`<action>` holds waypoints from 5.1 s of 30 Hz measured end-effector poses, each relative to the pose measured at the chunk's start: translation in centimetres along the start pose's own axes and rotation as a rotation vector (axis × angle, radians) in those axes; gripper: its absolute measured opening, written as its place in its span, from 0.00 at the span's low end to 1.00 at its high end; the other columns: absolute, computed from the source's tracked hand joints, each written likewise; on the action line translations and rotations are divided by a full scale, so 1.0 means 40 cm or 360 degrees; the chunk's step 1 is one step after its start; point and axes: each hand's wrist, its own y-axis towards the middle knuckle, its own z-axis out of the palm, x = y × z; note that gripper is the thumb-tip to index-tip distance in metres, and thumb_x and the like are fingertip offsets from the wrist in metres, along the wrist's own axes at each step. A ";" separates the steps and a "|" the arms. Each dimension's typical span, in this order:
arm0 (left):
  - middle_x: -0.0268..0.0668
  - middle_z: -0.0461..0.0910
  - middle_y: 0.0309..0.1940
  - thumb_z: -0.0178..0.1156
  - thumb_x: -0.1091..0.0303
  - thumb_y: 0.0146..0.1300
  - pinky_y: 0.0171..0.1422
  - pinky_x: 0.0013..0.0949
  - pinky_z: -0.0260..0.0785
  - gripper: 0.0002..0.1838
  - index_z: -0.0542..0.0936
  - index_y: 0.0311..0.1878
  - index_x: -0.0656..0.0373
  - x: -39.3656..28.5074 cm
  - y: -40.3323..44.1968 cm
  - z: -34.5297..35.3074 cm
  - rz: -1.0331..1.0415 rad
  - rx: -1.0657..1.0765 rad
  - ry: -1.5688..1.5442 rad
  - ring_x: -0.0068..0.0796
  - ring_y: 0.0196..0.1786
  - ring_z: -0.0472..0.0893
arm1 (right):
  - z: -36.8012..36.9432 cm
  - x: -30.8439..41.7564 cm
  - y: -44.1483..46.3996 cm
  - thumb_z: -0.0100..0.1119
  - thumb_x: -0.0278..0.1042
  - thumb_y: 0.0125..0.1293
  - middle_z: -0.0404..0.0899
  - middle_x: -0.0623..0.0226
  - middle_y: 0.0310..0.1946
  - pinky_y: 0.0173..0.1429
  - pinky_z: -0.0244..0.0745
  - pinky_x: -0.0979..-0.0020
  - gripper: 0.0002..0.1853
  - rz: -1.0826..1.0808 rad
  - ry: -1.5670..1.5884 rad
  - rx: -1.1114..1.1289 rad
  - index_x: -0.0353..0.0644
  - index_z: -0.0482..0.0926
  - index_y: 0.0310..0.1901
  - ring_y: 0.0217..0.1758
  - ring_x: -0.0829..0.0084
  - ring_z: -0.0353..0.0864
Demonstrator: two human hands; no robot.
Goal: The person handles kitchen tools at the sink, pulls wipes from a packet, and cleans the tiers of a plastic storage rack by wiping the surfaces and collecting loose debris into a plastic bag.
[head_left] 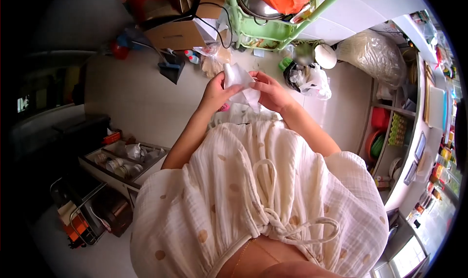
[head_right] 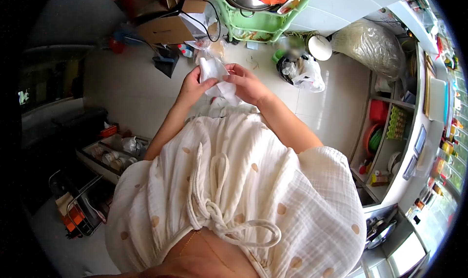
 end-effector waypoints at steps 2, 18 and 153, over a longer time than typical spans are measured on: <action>0.34 0.75 0.39 0.61 0.70 0.52 0.45 0.26 0.67 0.18 0.71 0.46 0.64 0.027 0.000 -0.012 -0.0025 0.0018 -0.0097 0.21 0.41 0.74 | 0.017 -0.011 0.006 0.55 0.27 0.54 0.70 0.66 0.41 0.49 0.67 0.70 0.19 0.0083 0.0080 -0.0064 0.38 0.64 0.47 0.44 0.72 0.72; 0.34 0.75 0.31 0.62 0.66 0.50 0.38 0.25 0.66 0.14 0.70 0.34 0.62 0.128 -0.077 -0.182 -0.0092 -0.0294 0.0311 0.21 0.34 0.73 | 0.041 -0.169 0.116 0.43 0.25 0.53 0.72 0.68 0.36 0.47 0.66 0.71 0.12 0.0320 0.0164 0.0127 0.41 0.71 0.41 0.40 0.73 0.72; 0.34 0.71 0.34 0.53 0.71 0.42 0.61 0.37 0.58 0.02 0.74 0.22 0.57 1.328 0.521 -0.375 0.0823 0.0294 0.1690 0.34 0.48 0.69 | -1.350 -0.168 0.955 0.56 0.38 0.54 0.77 0.65 0.33 0.42 0.69 0.73 0.16 0.0209 -0.2715 -0.0349 0.39 0.73 0.42 0.36 0.74 0.75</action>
